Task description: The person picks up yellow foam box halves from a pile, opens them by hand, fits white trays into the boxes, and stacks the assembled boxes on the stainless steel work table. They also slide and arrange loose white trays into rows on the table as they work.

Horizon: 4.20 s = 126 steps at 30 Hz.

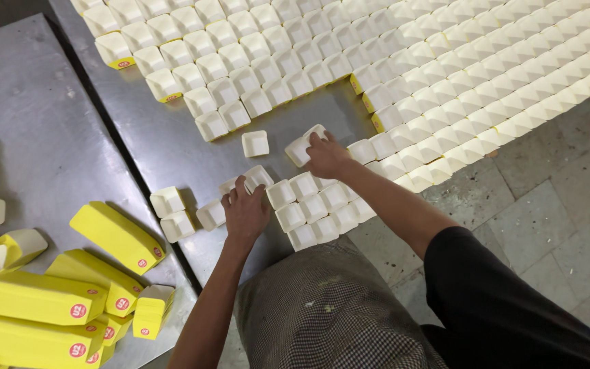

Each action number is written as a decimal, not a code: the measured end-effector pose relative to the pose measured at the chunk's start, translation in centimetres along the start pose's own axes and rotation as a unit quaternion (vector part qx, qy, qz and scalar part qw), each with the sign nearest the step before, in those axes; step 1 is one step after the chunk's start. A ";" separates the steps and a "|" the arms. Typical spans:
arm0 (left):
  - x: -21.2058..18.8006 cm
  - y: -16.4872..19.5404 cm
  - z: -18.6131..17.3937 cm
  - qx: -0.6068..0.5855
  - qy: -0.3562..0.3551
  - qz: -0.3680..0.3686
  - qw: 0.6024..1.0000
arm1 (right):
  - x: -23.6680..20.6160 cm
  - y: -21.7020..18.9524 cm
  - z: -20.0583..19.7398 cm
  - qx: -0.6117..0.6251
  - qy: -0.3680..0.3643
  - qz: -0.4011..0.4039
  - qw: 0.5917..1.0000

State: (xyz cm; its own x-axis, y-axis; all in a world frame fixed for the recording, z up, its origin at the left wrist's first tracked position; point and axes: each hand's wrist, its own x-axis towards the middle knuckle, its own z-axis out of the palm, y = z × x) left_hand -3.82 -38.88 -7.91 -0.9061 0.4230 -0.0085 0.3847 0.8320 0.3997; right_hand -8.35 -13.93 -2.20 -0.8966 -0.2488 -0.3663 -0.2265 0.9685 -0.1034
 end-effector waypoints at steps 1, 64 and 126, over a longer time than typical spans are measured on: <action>0.1 0.1 0.1 -0.001 0.002 0.000 1.000 | -0.1 0.5 -0.2 -0.001 -0.010 0.006 1.000; 13.2 14.2 2.9 0.003 -0.067 0.018 0.998 | -5.2 8.5 -2.9 0.081 -0.009 0.193 0.978; -5.0 7.4 0.7 -0.220 -0.003 -0.272 0.937 | 5.0 14.3 -0.5 0.029 0.212 0.260 0.941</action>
State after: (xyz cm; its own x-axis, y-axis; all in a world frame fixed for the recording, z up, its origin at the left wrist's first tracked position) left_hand 3.68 -34.56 -5.55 -0.9451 -0.0179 -0.3262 -0.2459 0.6965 0.6741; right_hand -16.21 -1.35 -5.08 -0.9543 0.2982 0.0201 0.2962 0.9527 -0.0678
